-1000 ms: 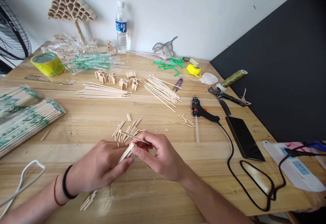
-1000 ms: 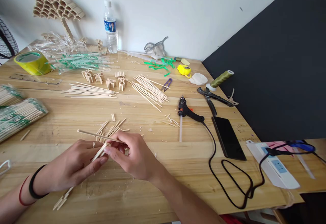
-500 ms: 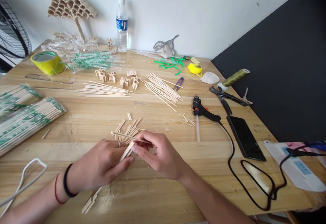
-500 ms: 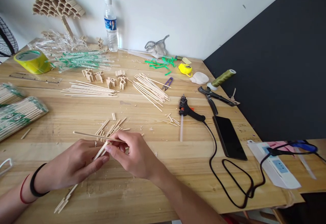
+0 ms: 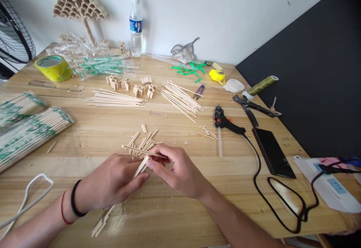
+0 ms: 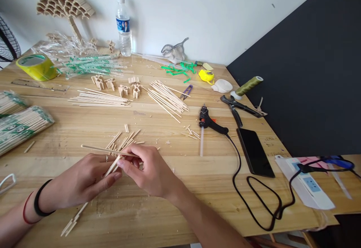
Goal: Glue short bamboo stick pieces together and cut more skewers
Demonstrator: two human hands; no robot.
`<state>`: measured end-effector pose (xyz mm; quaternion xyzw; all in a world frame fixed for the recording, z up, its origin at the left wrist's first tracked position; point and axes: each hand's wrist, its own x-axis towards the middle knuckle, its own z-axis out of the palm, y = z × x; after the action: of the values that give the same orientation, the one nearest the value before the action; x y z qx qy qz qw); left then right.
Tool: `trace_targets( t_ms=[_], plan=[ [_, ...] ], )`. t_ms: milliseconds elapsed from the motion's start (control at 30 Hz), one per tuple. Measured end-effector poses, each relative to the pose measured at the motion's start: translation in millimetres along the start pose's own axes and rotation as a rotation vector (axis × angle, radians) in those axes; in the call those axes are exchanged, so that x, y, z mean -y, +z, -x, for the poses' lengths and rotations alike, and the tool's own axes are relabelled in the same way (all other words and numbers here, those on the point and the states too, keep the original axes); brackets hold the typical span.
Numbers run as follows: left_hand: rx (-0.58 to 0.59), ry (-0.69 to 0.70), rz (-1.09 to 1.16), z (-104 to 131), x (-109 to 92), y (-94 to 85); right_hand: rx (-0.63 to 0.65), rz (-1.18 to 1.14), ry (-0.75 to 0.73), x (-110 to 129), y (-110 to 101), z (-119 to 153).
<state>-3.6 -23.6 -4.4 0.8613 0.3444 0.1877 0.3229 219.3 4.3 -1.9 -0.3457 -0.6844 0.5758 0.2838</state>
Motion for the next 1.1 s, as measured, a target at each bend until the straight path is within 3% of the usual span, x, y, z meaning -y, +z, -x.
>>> trace_targets(
  t_ms=[1100],
  plan=[
    [0.003, 0.007, -0.004, 0.1, 0.0, -0.7, 0.007, 0.02, 0.011, 3.2, -1.3, 0.2]
  ],
)
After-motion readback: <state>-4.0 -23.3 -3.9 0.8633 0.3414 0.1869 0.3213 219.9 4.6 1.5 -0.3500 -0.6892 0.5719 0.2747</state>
